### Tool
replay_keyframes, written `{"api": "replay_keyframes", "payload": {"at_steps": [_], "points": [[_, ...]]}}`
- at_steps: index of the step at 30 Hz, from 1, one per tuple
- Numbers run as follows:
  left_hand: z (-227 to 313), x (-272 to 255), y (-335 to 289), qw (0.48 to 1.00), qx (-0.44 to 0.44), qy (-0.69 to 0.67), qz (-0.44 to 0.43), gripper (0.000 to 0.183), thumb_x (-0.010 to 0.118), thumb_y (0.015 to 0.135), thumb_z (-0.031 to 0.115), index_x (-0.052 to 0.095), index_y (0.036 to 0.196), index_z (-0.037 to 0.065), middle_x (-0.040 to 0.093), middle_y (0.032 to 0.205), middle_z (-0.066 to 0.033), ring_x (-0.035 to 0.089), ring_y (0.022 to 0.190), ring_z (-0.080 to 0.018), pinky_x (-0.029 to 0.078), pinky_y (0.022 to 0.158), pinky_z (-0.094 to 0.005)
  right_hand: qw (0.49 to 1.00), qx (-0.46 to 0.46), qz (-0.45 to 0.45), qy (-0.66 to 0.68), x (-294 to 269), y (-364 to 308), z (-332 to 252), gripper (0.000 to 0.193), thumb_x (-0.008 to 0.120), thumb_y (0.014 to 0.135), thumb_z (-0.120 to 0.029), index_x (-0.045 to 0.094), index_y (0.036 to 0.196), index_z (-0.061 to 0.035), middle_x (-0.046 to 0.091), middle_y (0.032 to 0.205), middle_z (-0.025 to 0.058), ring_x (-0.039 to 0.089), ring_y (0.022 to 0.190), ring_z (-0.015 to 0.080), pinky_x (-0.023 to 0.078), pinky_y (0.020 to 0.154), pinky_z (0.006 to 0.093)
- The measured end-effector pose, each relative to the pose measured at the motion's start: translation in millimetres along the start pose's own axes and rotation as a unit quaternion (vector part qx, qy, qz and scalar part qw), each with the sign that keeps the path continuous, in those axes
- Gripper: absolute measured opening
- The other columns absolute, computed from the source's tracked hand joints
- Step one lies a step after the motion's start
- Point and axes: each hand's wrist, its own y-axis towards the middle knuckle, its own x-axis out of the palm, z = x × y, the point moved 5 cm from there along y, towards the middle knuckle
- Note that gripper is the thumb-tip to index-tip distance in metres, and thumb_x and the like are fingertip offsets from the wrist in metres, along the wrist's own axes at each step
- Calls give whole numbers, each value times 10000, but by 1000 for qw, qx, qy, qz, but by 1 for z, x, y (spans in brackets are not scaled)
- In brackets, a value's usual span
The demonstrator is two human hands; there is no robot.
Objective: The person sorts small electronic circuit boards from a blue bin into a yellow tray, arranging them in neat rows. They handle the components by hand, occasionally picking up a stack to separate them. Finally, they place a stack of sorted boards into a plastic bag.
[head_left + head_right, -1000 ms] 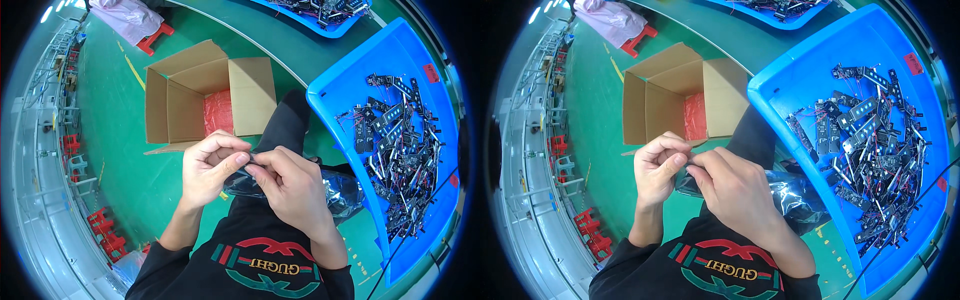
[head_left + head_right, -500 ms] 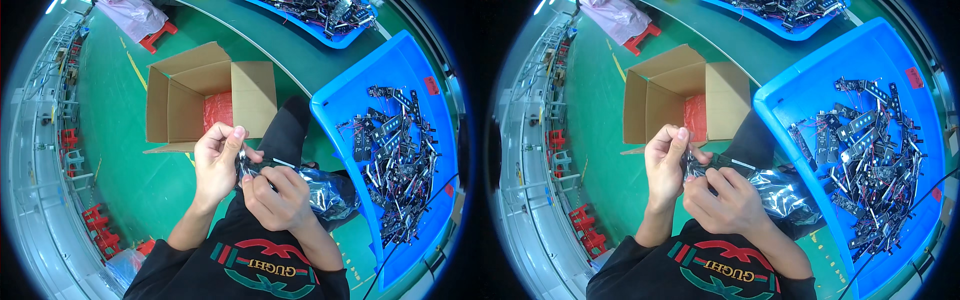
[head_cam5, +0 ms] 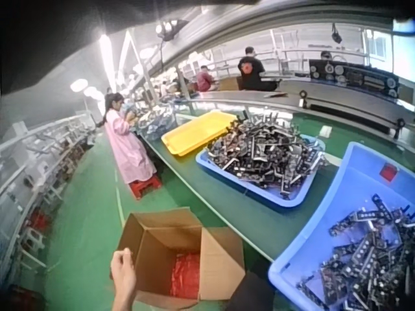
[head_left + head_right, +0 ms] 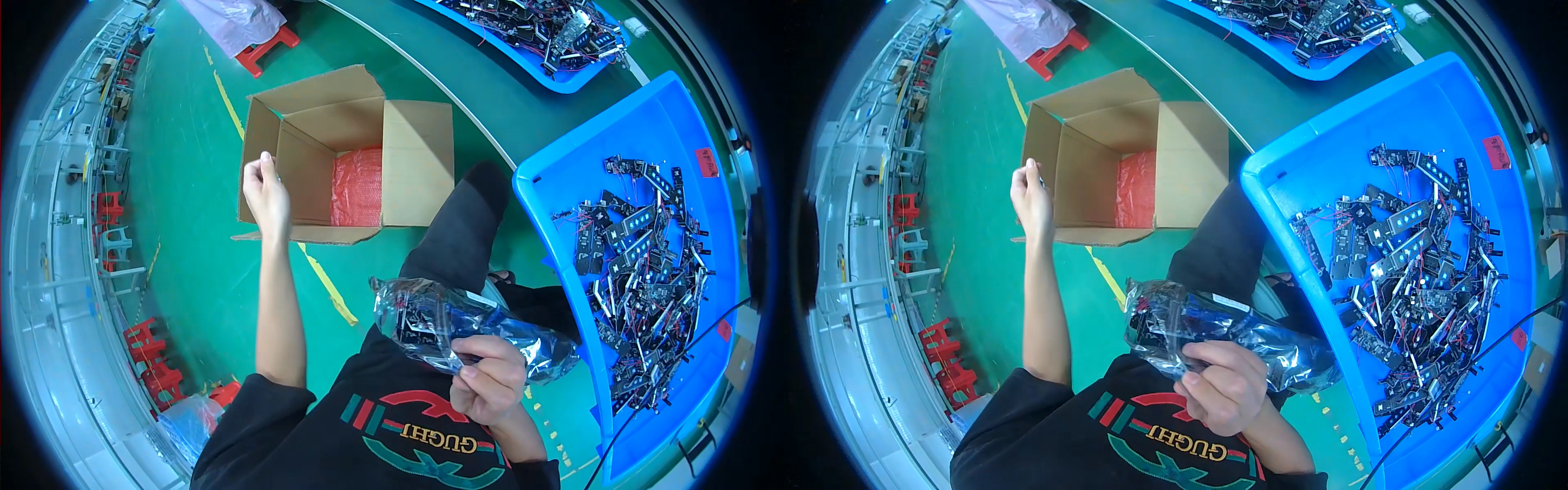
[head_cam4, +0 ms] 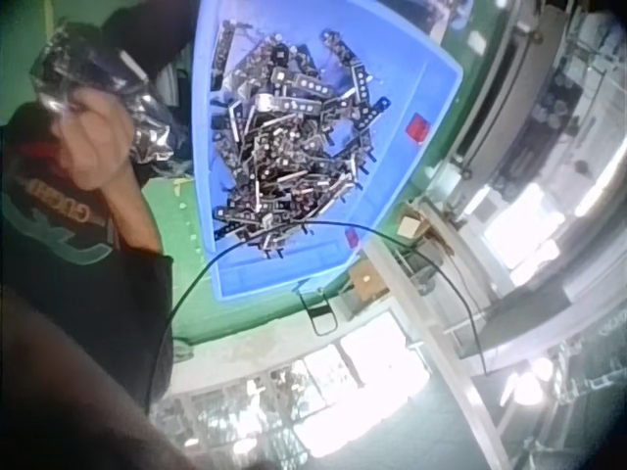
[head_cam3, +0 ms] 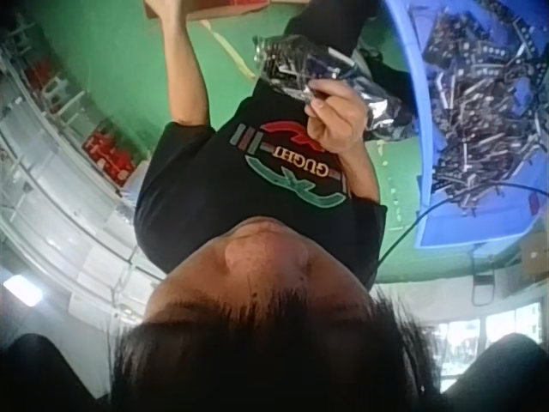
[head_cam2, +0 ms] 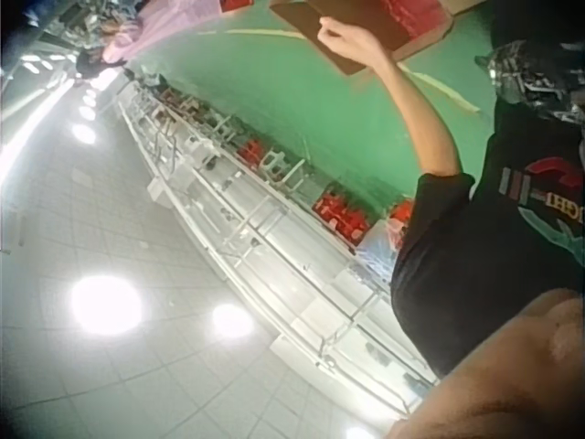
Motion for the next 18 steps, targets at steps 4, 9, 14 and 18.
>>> {"api": "replay_keyframes", "payload": {"at_steps": [4, 9, 14, 18], "points": [[2, 11, 32, 979, 22, 189, -68, 544, 484, 964, 480, 589, 1008, -53, 635, 873, -158, 597, 822, -249, 458, 762, -370, 999, 20, 6, -27, -4, -2, 4, 283, 719, 800, -68, 518, 995, -20, 482, 823, 79, 663, 712, 278, 547, 483, 311], [6, 41, 6, 853, 242, 437, -153, 562, 605, 880, 509, 599, 997, -40, 654, 1012, -206, 613, 936, -329, 476, 802, -420, 999, 21, 15, -45, -4, 2, 5, 254, 713, 813, -89, 541, 989, -27, 487, 824, 73, 664, 714, 268, 536, 488, 298], [109, 24, -123, 813, -82, 163, -553, 600, 706, 783, 547, 620, 590, -14, 541, 498, -54, 510, 479, -131, 411, 473, -307, 997, 56, -4, -46, -4, 4, 1, 189, 718, 769, -84, 598, 901, -19, 508, 768, 60, 669, 699, 254, 528, 479, 293], [128, 10, -160, 682, -133, 199, -691, 436, 683, 845, 409, 664, 695, 0, 583, 559, -36, 568, 522, -114, 430, 479, -267, 998, 52, -38, -18, -1, 13, -13, 154, 726, 729, -89, 614, 815, -30, 518, 725, 49, 647, 605, 215, 516, 460, 286]]}}
